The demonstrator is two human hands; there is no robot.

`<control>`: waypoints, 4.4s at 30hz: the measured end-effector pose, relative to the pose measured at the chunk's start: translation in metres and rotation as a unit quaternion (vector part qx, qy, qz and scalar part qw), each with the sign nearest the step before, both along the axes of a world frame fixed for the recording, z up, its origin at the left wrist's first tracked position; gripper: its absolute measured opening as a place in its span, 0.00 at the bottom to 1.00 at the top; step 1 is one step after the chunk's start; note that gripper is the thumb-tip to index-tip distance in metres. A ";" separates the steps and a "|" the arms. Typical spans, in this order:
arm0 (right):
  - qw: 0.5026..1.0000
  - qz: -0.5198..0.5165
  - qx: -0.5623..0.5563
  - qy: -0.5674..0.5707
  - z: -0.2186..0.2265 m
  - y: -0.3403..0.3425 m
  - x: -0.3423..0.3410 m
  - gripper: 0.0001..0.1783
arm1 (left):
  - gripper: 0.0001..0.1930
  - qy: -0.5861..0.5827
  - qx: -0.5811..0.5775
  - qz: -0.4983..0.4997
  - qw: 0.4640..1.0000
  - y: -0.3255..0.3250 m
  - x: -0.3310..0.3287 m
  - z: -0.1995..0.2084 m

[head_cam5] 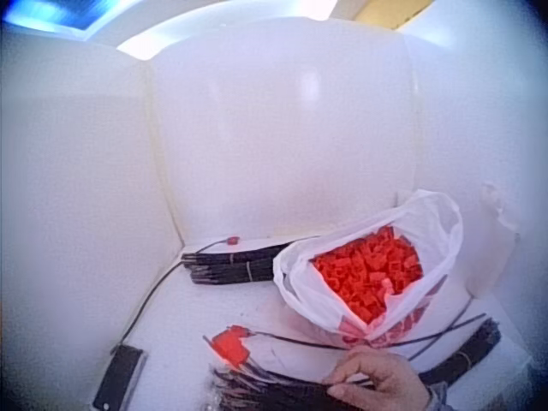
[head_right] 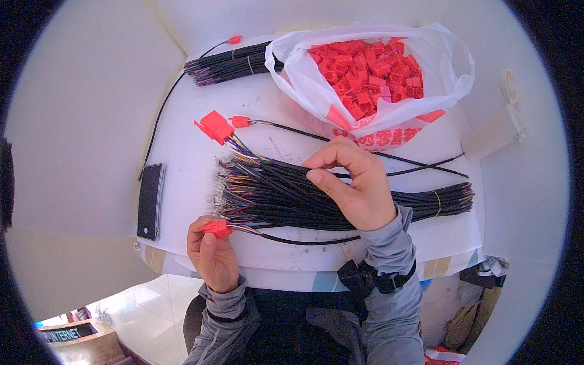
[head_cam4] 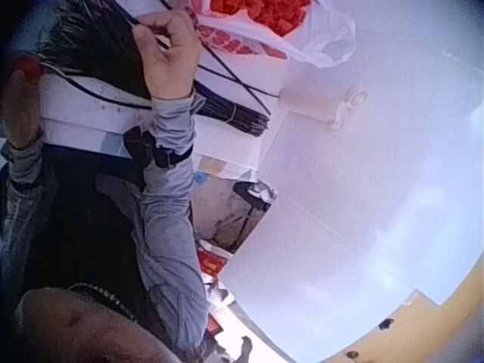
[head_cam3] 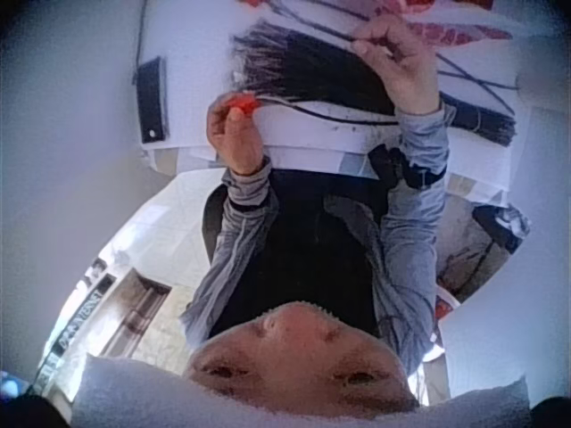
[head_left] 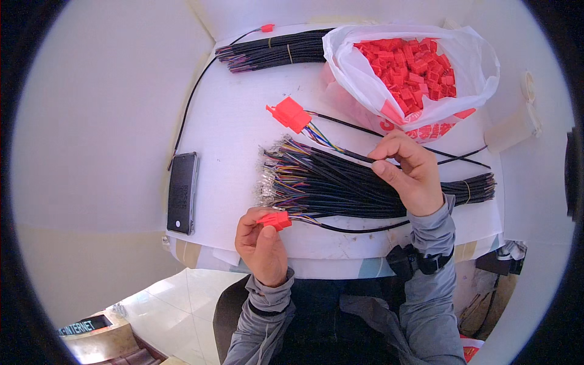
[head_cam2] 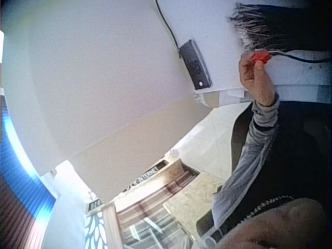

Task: The recorder is shown assembling red plastic electrical connectors onto the ends of wire bundles at a workstation.

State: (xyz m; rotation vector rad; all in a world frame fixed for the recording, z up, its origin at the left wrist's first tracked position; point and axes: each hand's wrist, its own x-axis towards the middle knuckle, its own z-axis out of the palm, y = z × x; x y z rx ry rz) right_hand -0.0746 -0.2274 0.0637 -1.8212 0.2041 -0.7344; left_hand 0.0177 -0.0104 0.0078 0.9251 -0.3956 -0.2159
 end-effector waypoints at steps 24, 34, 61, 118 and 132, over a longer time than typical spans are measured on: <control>0.939 -0.156 -0.270 0.142 -0.033 0.003 0.027 0.03 | 0.13 0.008 -0.002 0.002 1.000 0.000 0.000 0.000; 0.951 -0.189 -0.221 0.106 -0.029 0.002 0.027 0.04 | 0.13 0.010 -0.004 -0.002 1.000 -0.001 0.000 0.000; 0.862 -0.244 -0.347 0.276 -0.049 -0.003 0.041 0.06 | 0.12 0.011 -0.018 0.002 1.000 -0.001 0.000 -0.001; 0.938 -0.235 -0.156 -0.203 0.007 0.012 -0.011 0.09 | 0.11 0.009 -0.007 0.010 1.000 -0.001 -0.001 -0.003; 0.940 -0.224 -0.158 -0.204 0.008 0.013 -0.013 0.09 | 0.11 0.016 0.001 0.018 1.000 -0.001 -0.001 -0.003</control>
